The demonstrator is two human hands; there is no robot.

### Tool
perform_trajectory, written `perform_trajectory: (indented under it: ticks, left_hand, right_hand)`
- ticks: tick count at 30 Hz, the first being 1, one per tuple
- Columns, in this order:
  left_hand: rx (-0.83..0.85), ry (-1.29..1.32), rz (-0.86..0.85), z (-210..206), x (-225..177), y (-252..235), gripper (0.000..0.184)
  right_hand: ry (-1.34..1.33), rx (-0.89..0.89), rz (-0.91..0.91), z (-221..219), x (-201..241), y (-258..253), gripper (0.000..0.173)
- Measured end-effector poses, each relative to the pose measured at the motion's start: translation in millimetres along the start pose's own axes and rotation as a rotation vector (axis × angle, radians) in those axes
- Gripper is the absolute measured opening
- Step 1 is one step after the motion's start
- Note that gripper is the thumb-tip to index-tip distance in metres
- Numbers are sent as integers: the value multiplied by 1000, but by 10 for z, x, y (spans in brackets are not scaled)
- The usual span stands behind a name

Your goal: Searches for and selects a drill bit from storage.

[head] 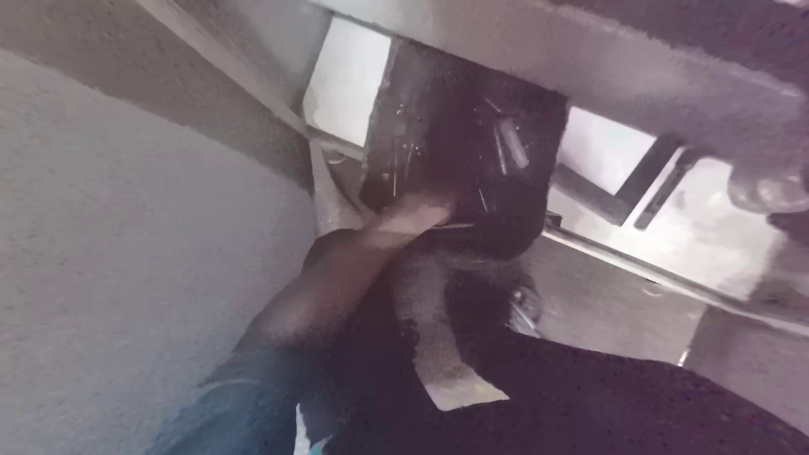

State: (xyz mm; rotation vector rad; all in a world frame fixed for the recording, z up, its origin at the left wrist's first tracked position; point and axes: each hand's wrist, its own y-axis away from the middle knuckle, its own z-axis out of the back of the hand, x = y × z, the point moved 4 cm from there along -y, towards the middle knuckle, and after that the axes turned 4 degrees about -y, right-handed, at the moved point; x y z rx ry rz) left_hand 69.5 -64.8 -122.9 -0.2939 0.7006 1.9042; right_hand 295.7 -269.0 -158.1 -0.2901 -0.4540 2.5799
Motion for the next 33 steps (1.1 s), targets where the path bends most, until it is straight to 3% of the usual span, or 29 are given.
perform_trajectory:
  ticks: [2, 5, 7, 10, 12, 13, 14, 15, 17, 18, 20, 21, 22, 23, 24, 26, 28, 29, 30, 31, 33]
  left_hand:
    - [74, -18, 32, -20, 22, -28, 42]
    - [218, -167, -81, -685, 504, -188, 39]
    - [248, -239, -143, -896, 559, -221, 36]
    - [320, -229, -87, -778, 409, -212, 37]
    - [358, -186, -83, -710, 392, -84, 38]
    - [240, -178, -87, -788, 469, -112, 39]
    - [30, -193, -84, -893, 539, -258, 37]
    - [-35, -229, -8, -873, 525, -413, 37]
    - [-30, -445, 12, -666, 467, -682, 30]
    - [-24, -519, -4, -530, 424, -748, 25]
    - [-24, -491, 20, -303, 371, -741, 31]
    - [-10, -449, 47, -228, 364, -731, 38]
    - [-7, -409, 63, -180, 364, -714, 42]
    - [-18, -382, 59, -151, 370, -702, 46]
    - [-24, -375, 42, -136, 395, -709, 47]
    - [-80, -391, -27, -153, 489, -753, 48]
    - [-60, -348, -56, -175, 560, -791, 58]
    - [-25, -322, -74, -191, 581, -800, 61]
    - [12, -291, -93, -191, 571, -788, 61]
    - [52, -266, -106, -181, 552, -769, 61]
    - [107, -228, -125, -187, 573, -762, 54]
  right_hand:
    - [8, -80, 14, -50, 46, 9, 39]
    - [34, -79, -21, -94, 60, 2, 36]
    - [66, -50, -36, -125, 85, -43, 38]
    - [31, -14, 3, -62, 57, -134, 40]
    - [-79, -181, 89, 22, 89, -70, 39]
    - [-197, -299, 106, 157, 193, -68, 36]
    - [-331, -272, 57, 440, 354, -99, 32]
    - [-507, 16, -105, 856, 555, -137, 26]
    - [-788, 130, -308, 1186, 762, -166, 18]
    - [-758, 128, -333, 1222, 815, -183, 18]
    - [-560, 200, -260, 1133, 781, -232, 20]
    - [-397, 133, -87, 894, 645, -294, 22]
    - [-302, -132, 115, 487, 441, -348, 26]
    - [-219, -152, 197, 225, 288, -393, 30]
    - [-147, -54, 198, 97, 211, -420, 32]
    - [-131, -20, 151, 16, 145, -351, 35]
    - [-211, -214, 140, 148, 252, -272, 34]
    - [-262, -166, 64, 436, 419, -254, 34]
    - [-331, 134, -97, 893, 651, -284, 31]
    - [-467, 250, -259, 1217, 849, -318, 29]
    - [-815, 142, -455, 1542, 1059, -250, 18]
